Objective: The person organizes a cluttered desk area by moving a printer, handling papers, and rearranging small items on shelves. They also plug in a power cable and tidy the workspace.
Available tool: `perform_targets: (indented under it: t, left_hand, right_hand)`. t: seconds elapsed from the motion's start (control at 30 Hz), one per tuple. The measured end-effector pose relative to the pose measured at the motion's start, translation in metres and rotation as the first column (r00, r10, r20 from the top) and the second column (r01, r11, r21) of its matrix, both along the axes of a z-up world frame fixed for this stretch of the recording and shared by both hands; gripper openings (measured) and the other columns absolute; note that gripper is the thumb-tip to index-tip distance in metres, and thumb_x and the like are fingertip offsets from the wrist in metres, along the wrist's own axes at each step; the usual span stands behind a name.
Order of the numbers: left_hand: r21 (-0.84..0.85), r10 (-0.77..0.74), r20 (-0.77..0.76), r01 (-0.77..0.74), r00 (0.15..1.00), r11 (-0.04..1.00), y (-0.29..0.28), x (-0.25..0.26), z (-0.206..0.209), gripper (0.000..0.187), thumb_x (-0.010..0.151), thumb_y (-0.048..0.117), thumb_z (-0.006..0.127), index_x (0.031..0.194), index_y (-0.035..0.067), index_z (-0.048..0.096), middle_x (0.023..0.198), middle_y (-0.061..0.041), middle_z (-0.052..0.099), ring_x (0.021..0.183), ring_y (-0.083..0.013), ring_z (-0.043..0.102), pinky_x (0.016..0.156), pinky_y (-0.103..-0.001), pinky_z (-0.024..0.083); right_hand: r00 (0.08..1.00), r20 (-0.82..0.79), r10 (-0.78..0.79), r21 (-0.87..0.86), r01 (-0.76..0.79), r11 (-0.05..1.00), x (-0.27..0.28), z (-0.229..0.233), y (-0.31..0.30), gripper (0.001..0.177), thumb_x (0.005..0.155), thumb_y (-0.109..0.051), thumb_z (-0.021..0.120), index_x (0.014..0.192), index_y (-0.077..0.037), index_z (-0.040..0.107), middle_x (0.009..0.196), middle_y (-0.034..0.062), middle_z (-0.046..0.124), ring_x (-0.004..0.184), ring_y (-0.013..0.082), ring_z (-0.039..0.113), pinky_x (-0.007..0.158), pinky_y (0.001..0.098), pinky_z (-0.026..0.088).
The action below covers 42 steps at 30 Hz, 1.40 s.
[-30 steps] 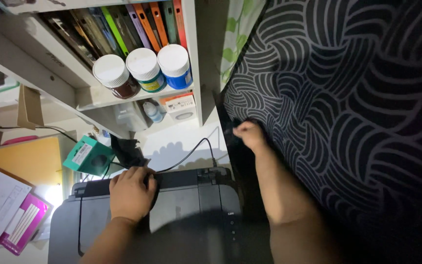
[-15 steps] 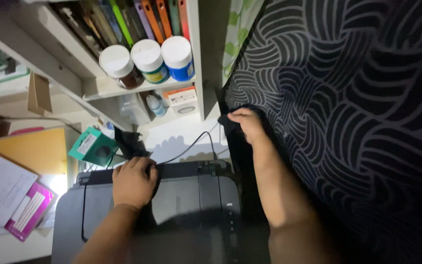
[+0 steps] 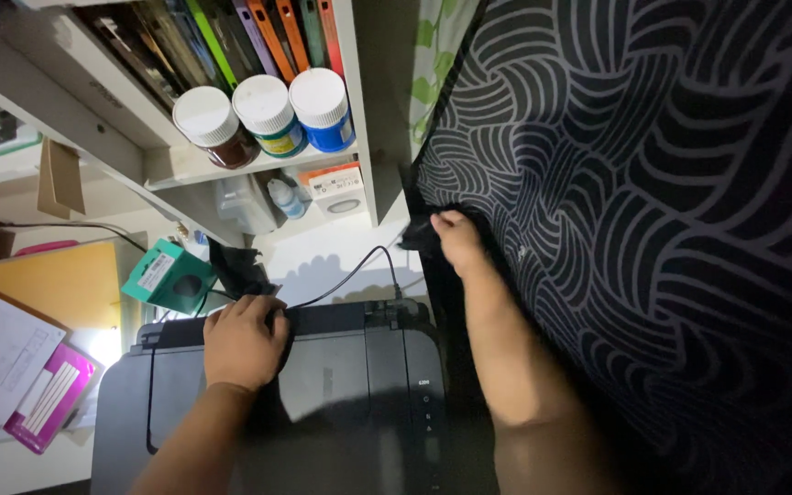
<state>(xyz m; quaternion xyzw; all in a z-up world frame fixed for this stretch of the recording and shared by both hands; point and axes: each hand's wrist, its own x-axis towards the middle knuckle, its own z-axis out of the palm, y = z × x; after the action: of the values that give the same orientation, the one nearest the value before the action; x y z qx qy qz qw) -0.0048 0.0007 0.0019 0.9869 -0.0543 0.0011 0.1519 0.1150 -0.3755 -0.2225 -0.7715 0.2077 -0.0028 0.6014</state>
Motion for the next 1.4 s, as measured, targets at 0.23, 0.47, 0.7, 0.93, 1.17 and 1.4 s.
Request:
perform_targets:
  t: [0.23,0.47,0.7,0.93,1.17,1.4]
  left_hand:
    - [-0.008,-0.007,0.002,0.007,1.000,1.000,0.001,0.001,0.000,0.021,0.089,0.030,0.062,0.103,0.020,0.075,0.110,-0.002,0.072,0.112,-0.0271,0.063,0.107,-0.047,0.038]
    - [-0.027,-0.003,0.011,0.004,1.000,1.000,-0.001,0.003,0.000,0.021,0.089,0.029,0.062,0.102,0.019,0.075,0.112,-0.002,0.072,0.113,-0.0268,0.063,0.108,-0.047,0.038]
    - [-0.018,-0.002,-0.009,0.002,1.000,1.000,0.000,-0.001,-0.002,0.022,0.088,0.030,0.062,0.103,0.019,0.075,0.112,-0.001,0.072,0.114,-0.0261,0.063,0.108,-0.046,0.038]
    - [-0.010,-0.025,0.004,0.025,1.000,1.000,0.002,-0.004,-0.002,0.021,0.090,0.029,0.062,0.104,0.019,0.075,0.110,-0.003,0.072,0.113,-0.0276,0.064,0.108,-0.046,0.038]
    - [-0.029,0.000,0.019,0.001,1.000,1.000,0.001,-0.003,-0.001,0.020,0.089,0.029,0.063,0.101,0.019,0.075,0.109,-0.002,0.072,0.112,-0.0267,0.063,0.107,-0.047,0.038]
    - [-0.037,0.008,-0.017,-0.009,1.000,0.999,0.001,-0.001,0.001,0.019,0.088,0.028,0.064,0.100,0.020,0.075,0.107,-0.001,0.072,0.112,-0.0259,0.063,0.106,-0.046,0.039]
  right_hand:
    - [0.983,0.157,-0.092,-0.146,0.115,0.983,0.011,-0.021,-0.001,0.036,0.094,-0.035,0.072,0.114,-0.005,0.071,0.109,0.0115,0.076,0.103,0.0243,0.071,0.090,0.0362,0.053]
    - [0.998,0.047,-0.041,-0.414,0.057,0.909,0.005,0.021,0.001,0.029,0.096,-0.032,0.070,0.108,-0.005,0.071,0.103,0.0171,0.075,0.097,0.0315,0.071,0.084,0.0431,0.054]
    - [0.975,-0.129,0.182,-0.221,-0.207,0.953,-0.001,0.045,0.011,0.026,0.096,-0.029,0.066,0.110,-0.008,0.065,0.101,0.0160,0.073,0.089,0.0410,0.073,0.078,0.0494,0.058]
    - [0.949,-0.227,0.217,-0.558,-0.310,0.770,-0.017,0.071,0.025,0.021,0.099,-0.031,0.065,0.106,-0.011,0.066,0.099,0.0166,0.073,0.095,0.0380,0.069,0.080,0.0494,0.052]
    - [0.954,0.143,0.265,-0.250,-0.224,0.942,-0.017,0.052,0.018,0.017,0.087,-0.020,0.077,0.091,-0.006,0.067,0.086,0.0112,0.074,0.083,0.0237,0.071,0.075,0.0369,0.056]
    - [0.916,0.216,0.337,-0.368,-0.243,0.897,-0.044,0.050,0.046,0.020,0.084,-0.018,0.077,0.104,-0.015,0.077,0.108,0.0039,0.074,0.101,0.0226,0.070,0.088,0.0344,0.054]
